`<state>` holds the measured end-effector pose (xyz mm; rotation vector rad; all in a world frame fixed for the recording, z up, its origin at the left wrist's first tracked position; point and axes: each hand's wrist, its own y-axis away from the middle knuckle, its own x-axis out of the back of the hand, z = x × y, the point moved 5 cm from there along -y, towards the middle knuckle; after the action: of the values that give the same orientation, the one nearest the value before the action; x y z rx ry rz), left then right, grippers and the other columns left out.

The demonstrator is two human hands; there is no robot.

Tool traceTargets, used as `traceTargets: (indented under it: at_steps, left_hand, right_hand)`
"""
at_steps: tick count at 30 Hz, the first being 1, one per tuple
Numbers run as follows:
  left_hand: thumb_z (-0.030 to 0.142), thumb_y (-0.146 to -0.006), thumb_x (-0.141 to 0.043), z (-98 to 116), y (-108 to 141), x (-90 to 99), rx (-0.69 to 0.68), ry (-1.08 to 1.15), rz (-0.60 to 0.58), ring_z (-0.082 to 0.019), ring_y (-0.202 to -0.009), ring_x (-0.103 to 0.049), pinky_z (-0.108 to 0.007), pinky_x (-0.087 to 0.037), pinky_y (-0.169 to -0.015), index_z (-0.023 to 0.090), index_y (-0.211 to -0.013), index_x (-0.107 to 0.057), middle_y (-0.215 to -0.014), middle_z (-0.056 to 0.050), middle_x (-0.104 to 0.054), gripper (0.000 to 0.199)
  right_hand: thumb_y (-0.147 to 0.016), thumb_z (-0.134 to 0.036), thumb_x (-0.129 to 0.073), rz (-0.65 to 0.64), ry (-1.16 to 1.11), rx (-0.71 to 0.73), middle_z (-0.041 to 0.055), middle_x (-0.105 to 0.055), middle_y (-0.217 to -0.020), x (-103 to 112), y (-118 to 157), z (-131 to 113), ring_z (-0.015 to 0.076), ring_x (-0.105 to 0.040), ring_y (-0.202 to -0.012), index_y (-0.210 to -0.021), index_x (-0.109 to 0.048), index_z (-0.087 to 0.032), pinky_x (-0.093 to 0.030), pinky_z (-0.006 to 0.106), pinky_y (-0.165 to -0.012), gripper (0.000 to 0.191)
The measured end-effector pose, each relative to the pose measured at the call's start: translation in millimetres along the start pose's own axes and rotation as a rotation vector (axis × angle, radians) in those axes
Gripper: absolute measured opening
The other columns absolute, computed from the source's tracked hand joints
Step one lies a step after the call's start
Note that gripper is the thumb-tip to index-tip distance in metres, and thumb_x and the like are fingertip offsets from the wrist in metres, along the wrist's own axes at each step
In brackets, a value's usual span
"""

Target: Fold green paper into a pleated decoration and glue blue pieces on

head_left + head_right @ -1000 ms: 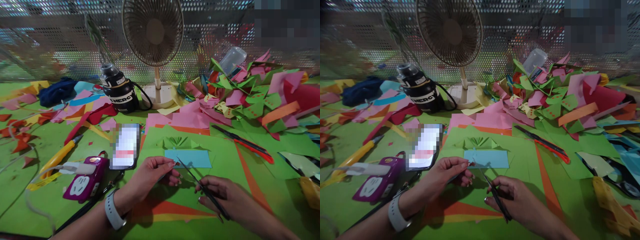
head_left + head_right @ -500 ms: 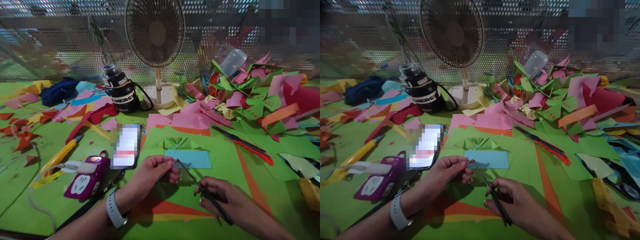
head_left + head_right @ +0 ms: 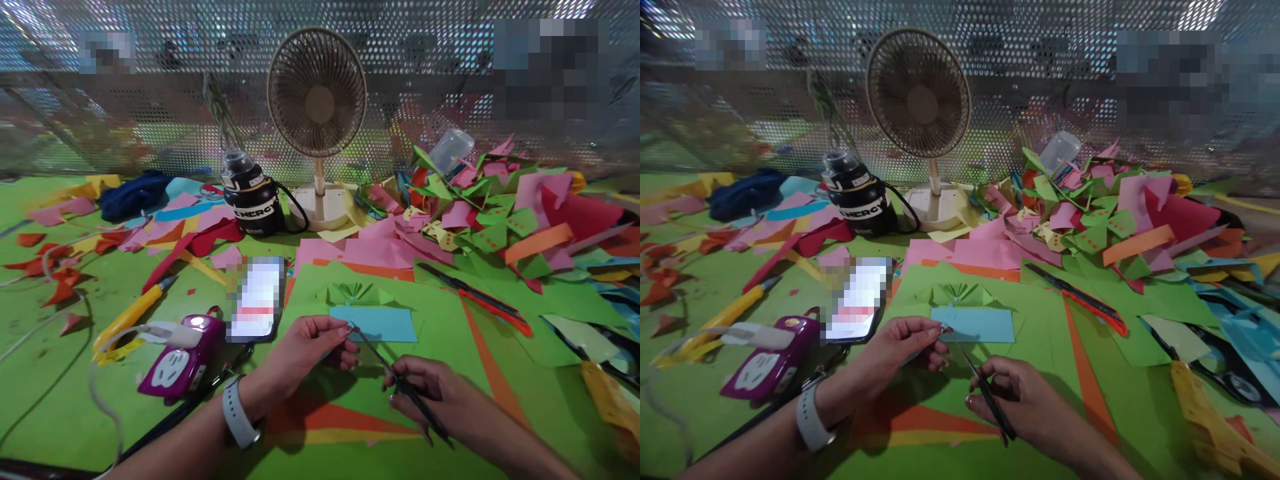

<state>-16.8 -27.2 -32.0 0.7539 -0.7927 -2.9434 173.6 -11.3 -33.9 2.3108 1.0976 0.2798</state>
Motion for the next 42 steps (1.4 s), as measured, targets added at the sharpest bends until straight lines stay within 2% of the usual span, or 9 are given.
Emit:
traceTargets:
  at_steps: [8,21,30,42]
  left_hand:
    - [0.042,-0.065,-0.086,-1,-2,0.2,-0.006,0.007,-0.008,-0.012,-0.059,-0.064,-0.026,-0.05,-0.063,0.014,-0.081,-0.07,-0.07,-0.003,-0.073,0.036]
    - [0.038,-0.068,-0.084,1,0,1.5,0.034,-0.007,0.008,-0.011,-0.058,-0.065,-0.026,-0.051,-0.063,0.015,-0.081,-0.068,-0.068,-0.002,-0.073,0.031]
    - [0.041,-0.066,-0.086,3,1,0.9,0.011,0.035,0.032,-0.014,-0.061,-0.067,-0.029,-0.054,-0.067,0.015,-0.084,-0.069,-0.072,-0.003,-0.074,0.036]
    - [0.041,-0.063,-0.087,0,3,-1.7,0.029,0.034,0.024,-0.014,-0.06,-0.067,-0.029,-0.054,-0.066,0.014,-0.083,-0.069,-0.07,-0.003,-0.073,0.039]
  right_hand:
    - [-0.075,-0.06,-0.072,-0.01,0.012,0.024,-0.0047,-0.05,-0.07,-1,-2,2,0.0073,-0.039,-0.059,-0.086,-0.057,-0.019,-0.036,0.017,-0.049,0.044]
    - [-0.065,-0.064,-0.077,0.027,-0.002,-0.014,-0.0055,-0.046,-0.066,-1,0,-9,0.0073,-0.036,-0.057,-0.081,-0.055,-0.019,-0.033,0.018,-0.048,0.053]
    - [-0.074,-0.062,-0.072,-0.007,0.051,-0.03,-0.006,-0.045,-0.068,2,5,-6,0.0075,-0.04,-0.057,-0.089,-0.056,-0.021,-0.039,0.018,-0.05,0.047]
    - [-0.075,-0.055,-0.075,-0.017,0.063,-0.003,-0.0039,-0.051,-0.071,-2,4,-5,0.0085,-0.04,-0.062,-0.09,-0.059,-0.019,-0.033,0.017,-0.051,0.041]
